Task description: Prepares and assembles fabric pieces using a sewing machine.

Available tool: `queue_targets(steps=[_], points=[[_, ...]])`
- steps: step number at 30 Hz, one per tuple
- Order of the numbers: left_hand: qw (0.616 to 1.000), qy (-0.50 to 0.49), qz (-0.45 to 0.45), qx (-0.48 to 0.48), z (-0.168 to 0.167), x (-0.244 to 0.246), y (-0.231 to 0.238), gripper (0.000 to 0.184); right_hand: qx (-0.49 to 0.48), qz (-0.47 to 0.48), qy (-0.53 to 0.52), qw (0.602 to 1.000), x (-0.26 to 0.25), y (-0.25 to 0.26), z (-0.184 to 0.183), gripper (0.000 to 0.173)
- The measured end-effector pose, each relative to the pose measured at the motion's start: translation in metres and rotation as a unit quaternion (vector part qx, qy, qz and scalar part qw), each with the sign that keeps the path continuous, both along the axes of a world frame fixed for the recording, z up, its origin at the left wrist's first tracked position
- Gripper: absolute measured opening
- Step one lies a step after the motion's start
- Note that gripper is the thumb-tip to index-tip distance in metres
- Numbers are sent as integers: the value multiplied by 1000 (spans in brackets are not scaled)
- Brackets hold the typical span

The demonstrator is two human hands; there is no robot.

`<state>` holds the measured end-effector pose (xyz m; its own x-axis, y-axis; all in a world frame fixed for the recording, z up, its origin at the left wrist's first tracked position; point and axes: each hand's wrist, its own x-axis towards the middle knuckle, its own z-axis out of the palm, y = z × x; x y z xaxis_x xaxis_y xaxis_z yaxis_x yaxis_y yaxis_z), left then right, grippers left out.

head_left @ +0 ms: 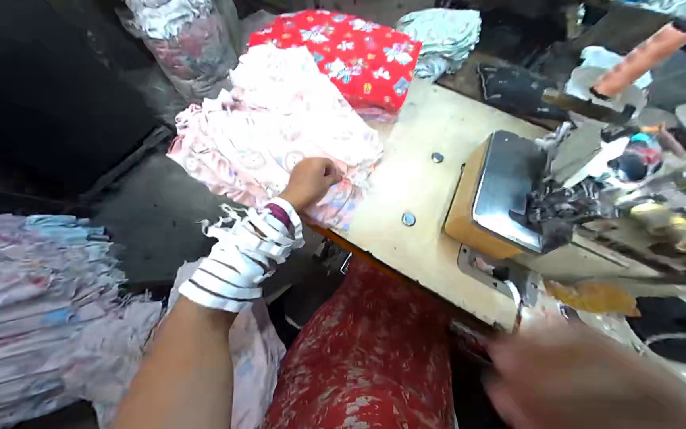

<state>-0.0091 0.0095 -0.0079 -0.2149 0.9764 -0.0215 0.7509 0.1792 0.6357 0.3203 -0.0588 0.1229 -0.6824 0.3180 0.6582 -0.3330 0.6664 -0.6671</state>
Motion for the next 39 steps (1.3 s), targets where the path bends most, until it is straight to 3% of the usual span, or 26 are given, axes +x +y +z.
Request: queue_targets(steps=[1, 2, 4, 6, 7, 10, 12, 14, 16, 17, 18, 20, 22, 26, 28, 30, 32, 34, 36, 39], points=[[999, -35, -8, 4, -2, -8, 4, 27, 20, -39, 4, 999, -16, 28, -27, 18], [997, -70, -23, 36, -1, -14, 4, 26, -24, -63, -17, 998, -35, 53, -51, 21], [985, -136, -53, 96, 6, -18, -8, 26, -201, -64, -122, 970, -77, 88, -84, 34], [974, -165, -100, 122, 24, -14, -24, 23, -398, -21, -214, 892, -126, 115, -101, 50], [970, -163, -131, 120, 33, -9, -34, 20, -480, -10, -212, 851, -150, 124, -110, 52], [961, -118, -247, 45, 45, -4, -39, 19, -633, -57, -62, 769, -194, 134, -121, 24], [957, -85, -274, 32, 56, -4, -34, 21, -632, -73, 27, 771, -192, 135, -113, 20], [964, -68, -216, 138, 71, 0, -18, 18, -599, -52, 27, 798, -165, 132, -101, 22], [950, -83, -213, 210, 87, 10, 19, 34, -575, -40, 5, 817, -129, 127, -90, 27], [946, -95, -250, 184, 93, 21, 38, 44, -572, -42, 7, 819, -111, 125, -85, 29], [939, -109, -293, 142, 96, 36, 55, 42, -569, -50, 20, 820, -93, 122, -80, 31], [903, -141, -402, 64, 100, 76, 82, 22, -554, -81, 67, 826, -54, 119, -69, 33], [865, -167, -473, 3, 115, 115, 99, 25, -509, -122, 87, 848, -13, 115, -68, 28], [885, -173, -427, 69, 124, 166, 103, 16, -460, -230, 12, 857, 44, 84, -96, 24], [901, -148, -398, 90, 120, 184, 102, 11, -424, -255, 15, 869, 60, 70, -112, 8], [921, -79, -368, 96, 103, 197, 100, 17, -406, -288, 24, 867, 69, 66, -131, 14], [934, -2, -333, 130, 66, 208, 102, 25, -421, -347, -11, 838, 72, 67, -155, 17], [934, 37, -307, 177, 37, 212, 104, 22, -459, -359, -31, 812, 72, 64, -171, 18], [932, 48, -291, 211, 34, 215, 110, 19, -464, -349, 4, 814, 70, 64, -170, 18], [953, 47, -249, 169, 32, 230, 136, 23, -458, -349, 78, 814, 70, 67, -169, 18]])
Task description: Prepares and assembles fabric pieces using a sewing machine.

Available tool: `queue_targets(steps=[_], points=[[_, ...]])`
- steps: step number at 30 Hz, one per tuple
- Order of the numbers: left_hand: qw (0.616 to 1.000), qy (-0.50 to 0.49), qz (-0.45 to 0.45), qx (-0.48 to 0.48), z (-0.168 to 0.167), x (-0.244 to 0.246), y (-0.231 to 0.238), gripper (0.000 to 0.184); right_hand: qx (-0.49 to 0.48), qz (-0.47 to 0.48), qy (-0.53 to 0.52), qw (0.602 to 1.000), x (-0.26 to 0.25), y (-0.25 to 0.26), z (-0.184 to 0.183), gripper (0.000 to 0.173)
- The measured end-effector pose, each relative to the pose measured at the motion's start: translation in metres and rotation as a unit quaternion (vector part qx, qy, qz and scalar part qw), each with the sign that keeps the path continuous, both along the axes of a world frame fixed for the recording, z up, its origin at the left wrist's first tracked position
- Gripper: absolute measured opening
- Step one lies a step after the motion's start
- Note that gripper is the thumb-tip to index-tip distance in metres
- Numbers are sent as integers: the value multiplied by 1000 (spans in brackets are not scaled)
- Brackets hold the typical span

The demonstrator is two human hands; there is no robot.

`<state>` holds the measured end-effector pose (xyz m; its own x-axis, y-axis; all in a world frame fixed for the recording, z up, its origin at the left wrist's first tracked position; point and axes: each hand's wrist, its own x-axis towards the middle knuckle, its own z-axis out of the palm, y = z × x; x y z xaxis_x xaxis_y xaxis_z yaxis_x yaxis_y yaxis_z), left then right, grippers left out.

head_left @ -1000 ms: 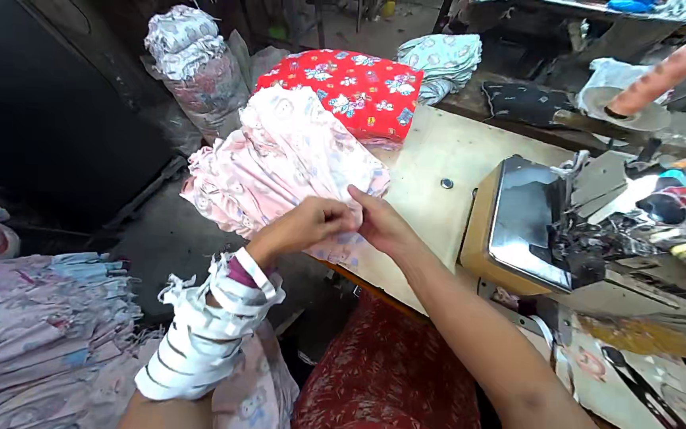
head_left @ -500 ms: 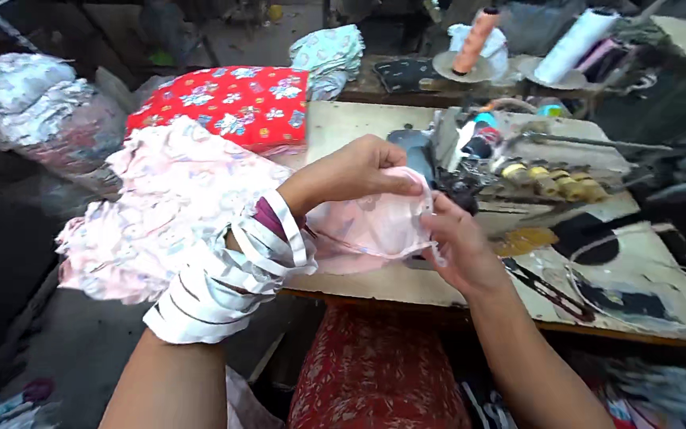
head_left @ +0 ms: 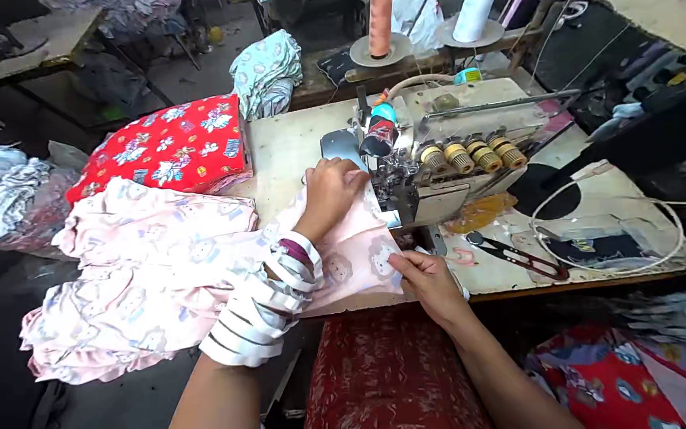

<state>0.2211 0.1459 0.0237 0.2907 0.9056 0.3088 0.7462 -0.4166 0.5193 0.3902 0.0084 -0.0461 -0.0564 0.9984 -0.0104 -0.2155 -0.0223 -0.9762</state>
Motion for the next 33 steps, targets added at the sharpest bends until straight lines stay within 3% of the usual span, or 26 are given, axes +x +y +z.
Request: queue_targets(steps=[3, 7, 9, 11, 14, 19, 23, 26, 29, 31, 33], points=[[999, 8, 12, -37, 5, 14, 22, 21, 10, -38, 37, 999, 3, 10, 0, 20], [998, 20, 24, -61, 6, 19, 17, 20, -8, -72, -16, 997, 3, 3, -9, 12], [998, 25, 29, -54, 4, 18, 7, 21, 32, -80, -122, 989, 2, -3, -5, 34], [998, 28, 33, -48, 2, 15, 2, 24, 107, -48, -303, 946, 5, -6, 0, 56], [998, 22, 37, -45, 0, 13, 1, 26, 83, 71, -444, 889, 10, 2, 22, 57], [997, 23, 34, -66, 6, 13, 8, 24, -35, 17, -205, 978, 10, 11, 29, 86], [996, 27, 44, -77, 11, 18, 29, 22, -8, -21, -107, 994, 6, 15, 29, 79], [995, 34, 55, -81, 13, 20, 39, 22, -1, -49, -179, 983, 9, 19, 28, 73], [990, -76, 79, -89, 17, 11, 22, 33, 103, -113, -386, 910, 13, 2, 14, 51], [978, -180, 99, -41, 20, 8, 4, 32, 205, -151, -380, 889, 6, -11, 21, 38], [956, -279, 87, -13, 30, 16, -18, 27, 286, -129, -327, 891, -14, -24, 41, 33]])
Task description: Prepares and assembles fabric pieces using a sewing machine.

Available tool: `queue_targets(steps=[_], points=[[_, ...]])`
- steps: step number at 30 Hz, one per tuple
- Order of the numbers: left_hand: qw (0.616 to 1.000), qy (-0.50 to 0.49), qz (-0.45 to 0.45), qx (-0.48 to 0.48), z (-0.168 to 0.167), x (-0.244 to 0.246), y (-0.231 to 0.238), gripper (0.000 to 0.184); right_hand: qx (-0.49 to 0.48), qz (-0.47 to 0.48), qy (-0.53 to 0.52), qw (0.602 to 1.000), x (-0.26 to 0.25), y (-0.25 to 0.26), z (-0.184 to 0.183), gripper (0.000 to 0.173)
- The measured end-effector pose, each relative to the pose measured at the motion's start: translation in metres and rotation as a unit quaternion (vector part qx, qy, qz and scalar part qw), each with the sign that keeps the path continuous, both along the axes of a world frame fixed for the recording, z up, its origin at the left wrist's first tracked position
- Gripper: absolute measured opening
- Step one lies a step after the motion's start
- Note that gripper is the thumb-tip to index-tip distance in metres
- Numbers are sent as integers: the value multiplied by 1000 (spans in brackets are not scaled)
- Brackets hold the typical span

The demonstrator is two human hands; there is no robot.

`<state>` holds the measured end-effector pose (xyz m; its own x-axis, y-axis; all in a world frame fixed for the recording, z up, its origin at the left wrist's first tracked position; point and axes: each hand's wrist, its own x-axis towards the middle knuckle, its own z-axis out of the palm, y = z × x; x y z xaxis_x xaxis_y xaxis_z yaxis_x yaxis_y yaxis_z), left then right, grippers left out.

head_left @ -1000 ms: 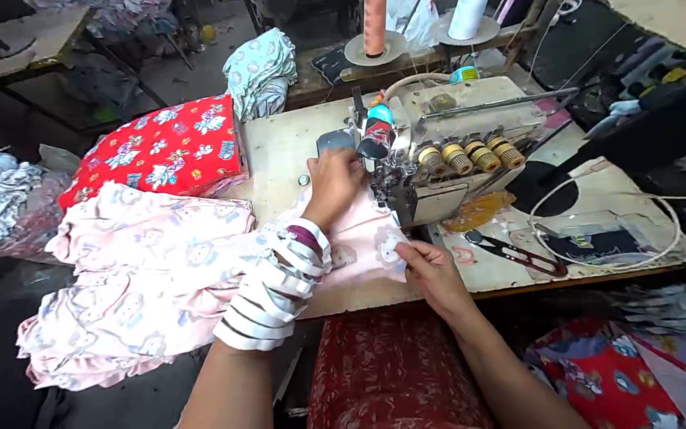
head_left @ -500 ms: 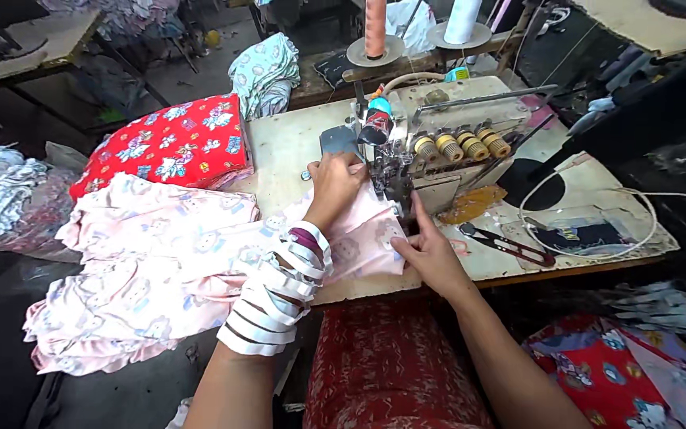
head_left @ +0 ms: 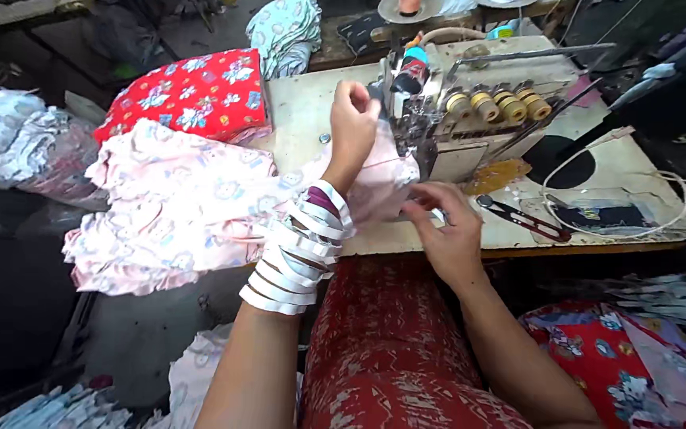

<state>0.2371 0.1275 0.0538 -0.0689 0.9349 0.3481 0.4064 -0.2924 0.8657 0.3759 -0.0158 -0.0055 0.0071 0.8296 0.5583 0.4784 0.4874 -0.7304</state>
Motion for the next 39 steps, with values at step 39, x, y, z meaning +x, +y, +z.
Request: queue_targets(steps=[39], points=[[891, -87, -399, -200, -37, -58, -185, 30, -299, 188, 106, 930, 36, -52, -6, 37]])
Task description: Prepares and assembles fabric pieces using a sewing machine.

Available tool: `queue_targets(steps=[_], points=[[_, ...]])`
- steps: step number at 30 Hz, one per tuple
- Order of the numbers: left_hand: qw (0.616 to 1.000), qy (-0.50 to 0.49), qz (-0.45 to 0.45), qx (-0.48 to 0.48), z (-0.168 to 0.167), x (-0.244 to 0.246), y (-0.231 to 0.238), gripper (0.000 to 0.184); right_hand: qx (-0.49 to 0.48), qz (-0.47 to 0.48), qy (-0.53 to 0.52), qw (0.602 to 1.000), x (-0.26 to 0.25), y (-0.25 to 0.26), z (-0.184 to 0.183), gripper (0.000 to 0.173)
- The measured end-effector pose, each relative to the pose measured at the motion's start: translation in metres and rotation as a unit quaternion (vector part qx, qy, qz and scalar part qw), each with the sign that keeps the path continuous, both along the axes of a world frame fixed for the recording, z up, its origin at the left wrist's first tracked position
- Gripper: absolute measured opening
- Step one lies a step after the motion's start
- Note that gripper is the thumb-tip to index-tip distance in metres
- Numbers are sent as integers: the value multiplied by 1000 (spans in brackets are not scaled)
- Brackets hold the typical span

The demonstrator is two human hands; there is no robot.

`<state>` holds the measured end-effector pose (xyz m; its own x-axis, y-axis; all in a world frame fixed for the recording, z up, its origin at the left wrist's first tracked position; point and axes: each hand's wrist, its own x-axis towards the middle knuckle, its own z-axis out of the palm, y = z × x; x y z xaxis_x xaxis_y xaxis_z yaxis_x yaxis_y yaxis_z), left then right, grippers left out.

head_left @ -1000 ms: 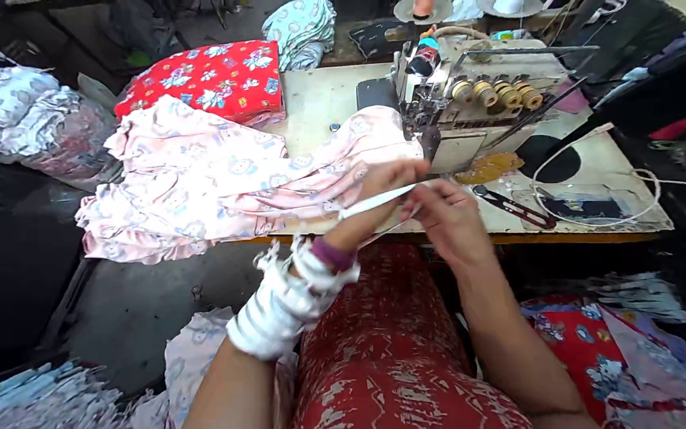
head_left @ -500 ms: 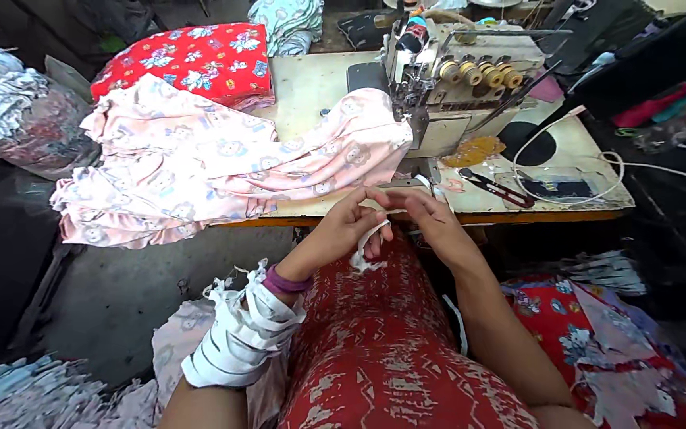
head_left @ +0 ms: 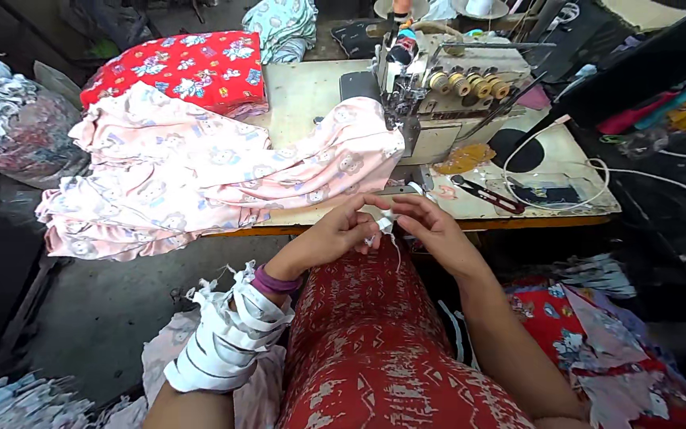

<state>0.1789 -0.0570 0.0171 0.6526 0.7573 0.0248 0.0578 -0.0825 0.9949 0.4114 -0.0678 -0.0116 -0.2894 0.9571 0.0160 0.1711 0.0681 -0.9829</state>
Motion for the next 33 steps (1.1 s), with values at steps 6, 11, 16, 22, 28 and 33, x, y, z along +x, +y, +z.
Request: queue_targets(steps=[6, 11, 16, 22, 28, 33], points=[[995, 85, -18, 53, 26, -7, 21, 31, -45, 67, 170, 982, -11, 18, 15, 21], [988, 137, 46, 59, 25, -33, 32, 25, -49, 64, 174, 981, -4, 27, 10, 41], [963, 165, 98, 190, 24, -29, 50, 10, 5, -23, 89, 996, -16, 38, 7, 14], [927, 163, 117, 318, 36, -10, 111, 11, 15, -95, 132, 987, -22, 76, 11, 10], [900, 198, 19, 388, 17, 15, 193, 8, -48, -152, 106, 981, -23, 97, 3, 8], [911, 191, -36, 363, 23, 1, 167, 6, -8, -113, 92, 989, -17, 75, -21, 13]])
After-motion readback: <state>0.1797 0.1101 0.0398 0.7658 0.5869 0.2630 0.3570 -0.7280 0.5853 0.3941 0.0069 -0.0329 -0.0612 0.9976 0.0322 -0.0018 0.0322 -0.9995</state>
